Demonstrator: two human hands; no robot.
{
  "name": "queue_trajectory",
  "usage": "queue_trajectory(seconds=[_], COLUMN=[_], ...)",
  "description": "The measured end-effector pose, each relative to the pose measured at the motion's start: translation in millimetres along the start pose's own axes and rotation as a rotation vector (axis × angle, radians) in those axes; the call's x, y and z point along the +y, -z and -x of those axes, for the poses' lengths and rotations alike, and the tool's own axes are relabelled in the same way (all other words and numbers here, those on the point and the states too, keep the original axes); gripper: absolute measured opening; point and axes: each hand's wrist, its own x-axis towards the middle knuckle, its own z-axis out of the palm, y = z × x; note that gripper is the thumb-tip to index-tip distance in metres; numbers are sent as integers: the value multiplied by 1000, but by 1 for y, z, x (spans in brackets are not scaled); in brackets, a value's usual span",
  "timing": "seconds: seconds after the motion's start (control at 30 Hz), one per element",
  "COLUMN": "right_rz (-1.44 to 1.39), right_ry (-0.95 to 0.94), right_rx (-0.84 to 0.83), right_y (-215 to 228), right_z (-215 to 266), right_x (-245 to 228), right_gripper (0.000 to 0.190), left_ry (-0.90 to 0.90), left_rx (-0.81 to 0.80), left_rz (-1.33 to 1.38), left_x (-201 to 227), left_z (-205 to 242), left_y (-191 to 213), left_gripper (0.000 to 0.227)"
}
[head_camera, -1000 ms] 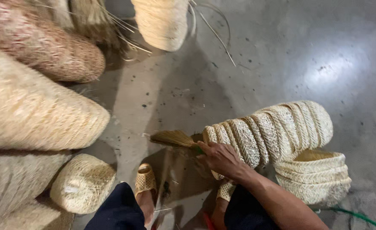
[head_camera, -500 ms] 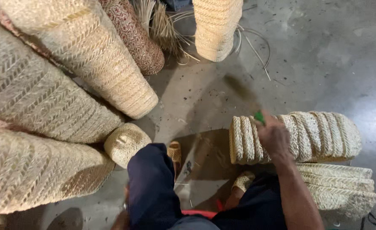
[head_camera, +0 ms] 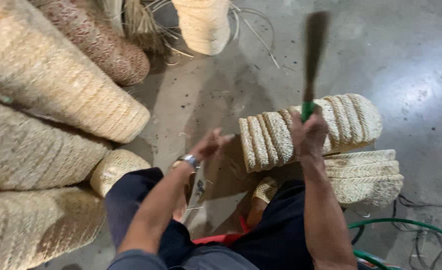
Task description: The person cleans various woven baskets using a small hand broom to remove debris.
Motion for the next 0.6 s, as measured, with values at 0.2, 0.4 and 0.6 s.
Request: queue_trajectory(seconds=[0.2,0.4,0.6], right_rz=[204,294,295], right_ry=[151,-189,-118], right_rx=[-185,-480,-651], right_y=[-31,-58,-90], right_z=[0,1,30], right_x=[39,62,93], right_gripper=[25,44,42], left_ry=[-92,-134,102], left_rx=[358,325,260], left_rz=[-141,457,516], left_x=[-75,-83,-94], left_z=[-95,-105,-86], left_y=[-98,-118,-138], left_gripper=[67,30,20])
